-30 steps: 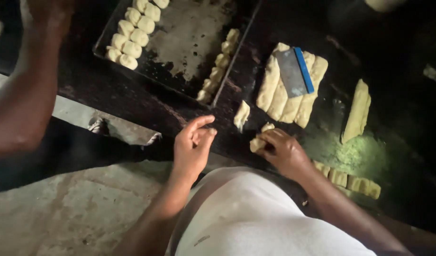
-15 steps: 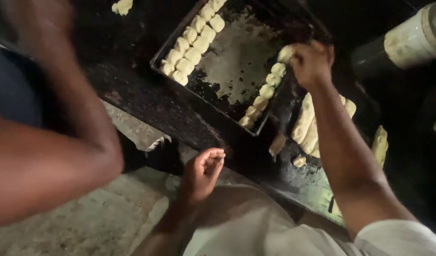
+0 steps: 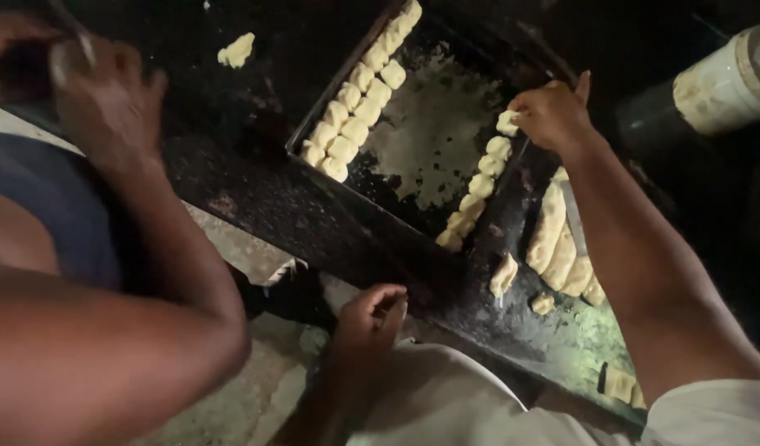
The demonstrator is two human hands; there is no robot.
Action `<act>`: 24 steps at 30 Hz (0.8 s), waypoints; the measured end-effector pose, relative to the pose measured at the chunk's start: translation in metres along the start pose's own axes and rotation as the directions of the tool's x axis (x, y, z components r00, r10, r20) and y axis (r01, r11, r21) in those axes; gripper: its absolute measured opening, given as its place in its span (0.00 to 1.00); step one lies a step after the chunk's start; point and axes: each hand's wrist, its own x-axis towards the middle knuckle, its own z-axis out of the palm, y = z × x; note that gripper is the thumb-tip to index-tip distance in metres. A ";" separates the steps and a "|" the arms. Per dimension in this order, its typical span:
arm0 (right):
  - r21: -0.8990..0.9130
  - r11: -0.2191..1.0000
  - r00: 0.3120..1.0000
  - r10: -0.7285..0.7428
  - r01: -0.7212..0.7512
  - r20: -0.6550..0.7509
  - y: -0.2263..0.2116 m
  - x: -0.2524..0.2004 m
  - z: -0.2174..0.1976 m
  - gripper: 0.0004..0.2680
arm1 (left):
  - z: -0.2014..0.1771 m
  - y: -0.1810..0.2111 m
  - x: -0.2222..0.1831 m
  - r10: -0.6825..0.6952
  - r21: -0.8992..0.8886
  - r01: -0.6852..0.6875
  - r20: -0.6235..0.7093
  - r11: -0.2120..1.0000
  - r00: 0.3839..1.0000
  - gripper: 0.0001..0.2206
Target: Manually roll and shape small pieces of dough into uniform rounds and place them onto a baking tray.
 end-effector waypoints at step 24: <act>0.453 0.890 0.953 0.097 0.047 -0.288 0.149 -0.378 0.096 0.06 | 0.119 0.022 0.001 0.298 0.119 -0.313 0.123 0.942 0.946 0.09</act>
